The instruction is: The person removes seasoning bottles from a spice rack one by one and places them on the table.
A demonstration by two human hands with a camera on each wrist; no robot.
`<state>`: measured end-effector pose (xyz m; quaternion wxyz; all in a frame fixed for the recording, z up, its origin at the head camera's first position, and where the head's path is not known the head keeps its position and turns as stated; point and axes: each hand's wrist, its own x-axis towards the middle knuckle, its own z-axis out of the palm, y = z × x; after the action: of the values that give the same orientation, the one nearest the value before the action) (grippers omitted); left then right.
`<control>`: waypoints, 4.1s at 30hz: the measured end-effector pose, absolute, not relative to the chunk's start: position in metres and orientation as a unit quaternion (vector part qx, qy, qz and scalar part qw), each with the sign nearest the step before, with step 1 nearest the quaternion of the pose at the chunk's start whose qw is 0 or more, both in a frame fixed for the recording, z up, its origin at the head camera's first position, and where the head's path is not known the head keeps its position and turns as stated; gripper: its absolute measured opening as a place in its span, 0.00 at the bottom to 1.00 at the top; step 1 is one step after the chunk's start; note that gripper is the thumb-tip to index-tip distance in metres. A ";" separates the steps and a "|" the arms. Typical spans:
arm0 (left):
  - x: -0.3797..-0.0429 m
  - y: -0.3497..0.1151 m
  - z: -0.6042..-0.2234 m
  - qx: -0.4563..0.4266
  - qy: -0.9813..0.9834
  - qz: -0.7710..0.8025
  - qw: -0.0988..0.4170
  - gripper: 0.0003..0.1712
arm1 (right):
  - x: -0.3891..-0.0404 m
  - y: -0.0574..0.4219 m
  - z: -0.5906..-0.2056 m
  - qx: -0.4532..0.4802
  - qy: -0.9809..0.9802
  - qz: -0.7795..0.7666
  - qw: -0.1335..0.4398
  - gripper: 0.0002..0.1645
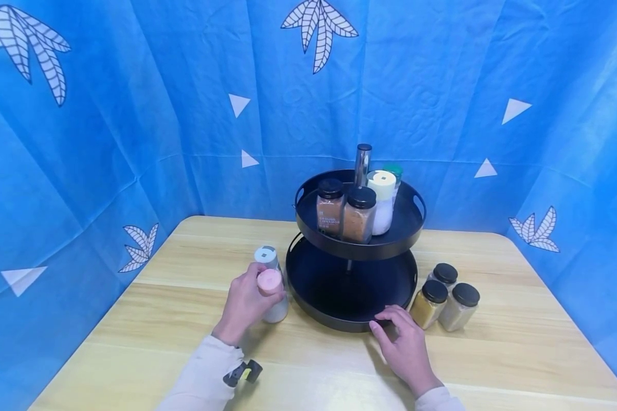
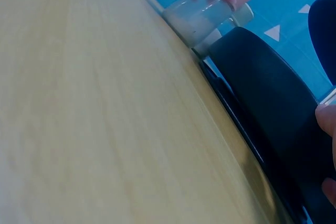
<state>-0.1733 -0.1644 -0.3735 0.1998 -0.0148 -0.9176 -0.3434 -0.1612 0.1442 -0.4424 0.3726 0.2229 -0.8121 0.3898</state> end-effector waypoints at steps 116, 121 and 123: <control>-0.199 -0.092 -0.290 -0.202 -0.854 -0.312 0.363 0.20 | -0.263 0.159 -0.227 0.164 -0.901 0.354 0.189 0.33; -0.198 -0.091 -0.291 -0.198 -0.854 -0.314 0.365 0.20 | -0.268 0.156 -0.226 0.158 -0.910 0.346 0.166 0.36; -0.198 -0.091 -0.290 -0.197 -0.854 -0.314 0.365 0.21 | -0.269 0.155 -0.225 0.156 -0.911 0.345 0.163 0.36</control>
<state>-0.1979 -0.0910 -0.2904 0.3653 -0.1975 -0.8539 -0.3137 -0.2686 0.1555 -0.2253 0.1633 0.1557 -0.9110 0.3452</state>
